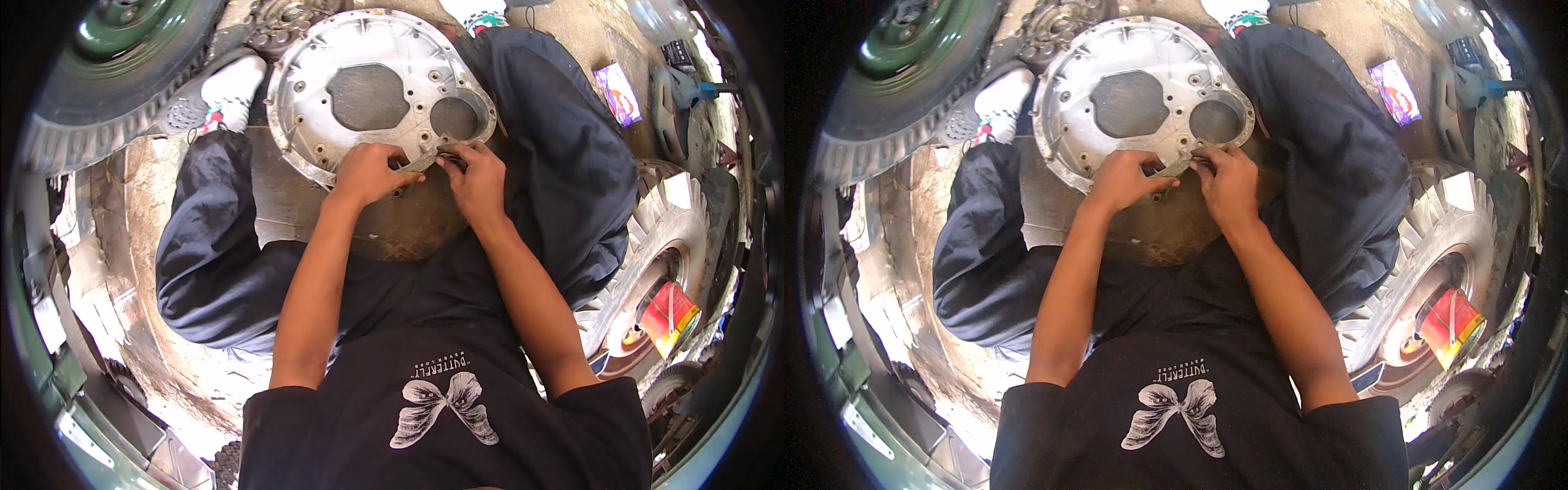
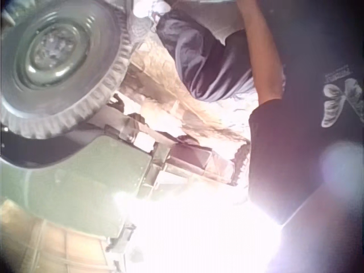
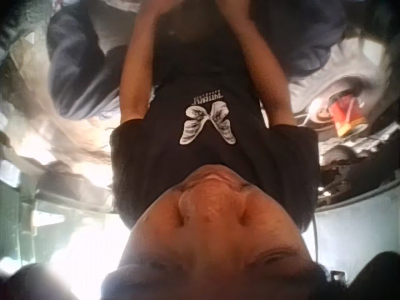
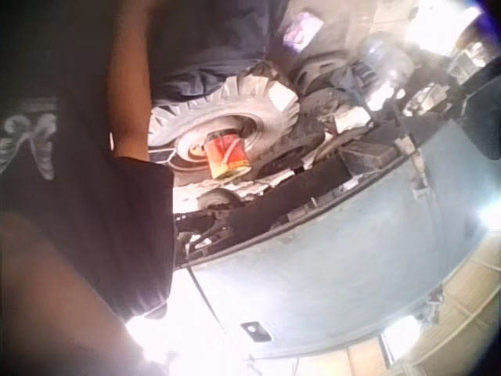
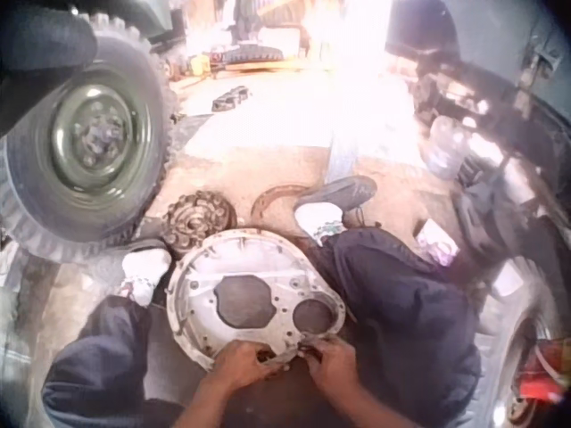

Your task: The person scrubs the inner surface of a circular metal cover with a small abrasive pad, focusing on the edges and recessed areas. The person repeatedly rubs the same regions without visibly changing the overall condition of the cover.

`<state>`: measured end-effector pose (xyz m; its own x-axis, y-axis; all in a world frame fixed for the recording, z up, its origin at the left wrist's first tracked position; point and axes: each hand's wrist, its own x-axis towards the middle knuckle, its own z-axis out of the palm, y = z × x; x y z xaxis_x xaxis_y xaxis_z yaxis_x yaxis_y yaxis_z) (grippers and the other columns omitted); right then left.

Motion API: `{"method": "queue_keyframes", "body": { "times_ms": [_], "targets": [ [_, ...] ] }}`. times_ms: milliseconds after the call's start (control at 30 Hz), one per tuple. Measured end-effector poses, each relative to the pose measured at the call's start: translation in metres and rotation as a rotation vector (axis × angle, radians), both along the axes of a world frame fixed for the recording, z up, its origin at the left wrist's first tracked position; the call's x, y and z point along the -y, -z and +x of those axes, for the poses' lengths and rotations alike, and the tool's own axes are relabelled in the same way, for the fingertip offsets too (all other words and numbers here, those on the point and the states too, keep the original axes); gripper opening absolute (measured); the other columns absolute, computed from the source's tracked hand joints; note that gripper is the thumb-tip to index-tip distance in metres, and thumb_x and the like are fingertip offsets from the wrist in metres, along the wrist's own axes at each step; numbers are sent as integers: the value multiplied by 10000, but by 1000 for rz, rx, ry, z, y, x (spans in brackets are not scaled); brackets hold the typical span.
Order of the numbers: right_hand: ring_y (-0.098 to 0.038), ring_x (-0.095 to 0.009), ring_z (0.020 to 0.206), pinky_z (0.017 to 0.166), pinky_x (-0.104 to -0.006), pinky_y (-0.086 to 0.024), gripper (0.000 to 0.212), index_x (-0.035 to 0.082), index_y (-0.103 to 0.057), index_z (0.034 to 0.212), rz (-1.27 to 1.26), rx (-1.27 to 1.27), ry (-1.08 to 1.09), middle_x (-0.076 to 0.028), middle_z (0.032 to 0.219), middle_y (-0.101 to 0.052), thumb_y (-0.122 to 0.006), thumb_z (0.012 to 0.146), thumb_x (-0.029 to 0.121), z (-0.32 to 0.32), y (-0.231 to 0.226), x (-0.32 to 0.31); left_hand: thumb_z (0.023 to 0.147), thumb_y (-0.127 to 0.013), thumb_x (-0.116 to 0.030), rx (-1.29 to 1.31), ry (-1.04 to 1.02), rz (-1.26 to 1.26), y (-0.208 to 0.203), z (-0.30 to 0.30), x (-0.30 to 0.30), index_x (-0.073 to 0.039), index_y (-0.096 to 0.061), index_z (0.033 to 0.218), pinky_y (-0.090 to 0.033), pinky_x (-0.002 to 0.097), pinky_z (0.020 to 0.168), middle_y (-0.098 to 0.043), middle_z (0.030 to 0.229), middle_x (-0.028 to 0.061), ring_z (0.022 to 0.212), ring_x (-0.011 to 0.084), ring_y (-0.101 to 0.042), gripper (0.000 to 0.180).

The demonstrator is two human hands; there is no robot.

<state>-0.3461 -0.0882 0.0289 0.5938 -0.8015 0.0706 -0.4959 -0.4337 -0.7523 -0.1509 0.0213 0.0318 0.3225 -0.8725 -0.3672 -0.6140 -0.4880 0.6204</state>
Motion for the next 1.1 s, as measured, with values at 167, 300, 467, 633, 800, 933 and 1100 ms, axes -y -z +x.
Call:
{"method": "queue_keyframes", "body": {
  "times_ms": [167,300,467,633,800,933,1100],
  "targets": [
    [-693,-223,722,701,-351,-563,226,81,-865,1093,24,33,108,-106,864,-708,-886,868,68,16,-1,-2,787,-912,-536,31,-36,-101,3,-12,-4,-82,-857,1043,-600,482,851,-806,952,171,938,382,-777,524],
    [-682,-216,762,694,-350,-552,220,95,-872,1080,-31,-27,131,-94,877,-673,-893,862,77,11,-8,-11,796,-907,-513,-1,-30,-144,5,-10,-5,-90,-856,1017,-599,483,830,-800,951,147,908,381,-770,481],
    [-688,-219,812,697,-348,-546,212,110,-879,1070,-139,-93,117,-98,939,-687,-896,861,80,22,-12,0,801,-909,-483,-32,-60,-181,3,-11,-9,-85,-850,992,-596,482,808,-795,950,123,890,375,-766,446],
    [-719,-282,808,708,-372,-558,195,72,-860,1037,-32,-31,174,-151,961,-718,-895,846,66,13,-7,-7,798,-909,-457,-70,-43,-175,6,-9,-7,-80,-848,983,-597,480,805,-791,945,117,886,373,-764,424],
    [-733,-289,825,768,-400,-526,180,112,-867,1032,-104,-129,131,-131,945,-752,-884,853,103,22,-14,-2,795,-919,-483,-60,-65,-158,5,-8,-9,-80,-846,983,-595,481,806,-791,949,127,902,377,-766,451],
    [-755,-261,774,708,-350,-575,176,98,-877,1047,-176,-147,80,-127,926,-780,-886,872,88,15,-10,3,787,-927,-503,-88,-35,-142,8,-5,-5,-76,-847,983,-592,480,799,-790,954,141,904,388,-763,477],
    [-746,-260,750,683,-362,-570,190,104,-879,1047,-168,-127,105,-121,913,-773,-895,858,104,23,-14,5,785,-932,-500,-90,-48,-111,4,-4,-5,-64,-846,976,-590,482,790,-796,947,148,882,393,-766,483]
  ]
}}
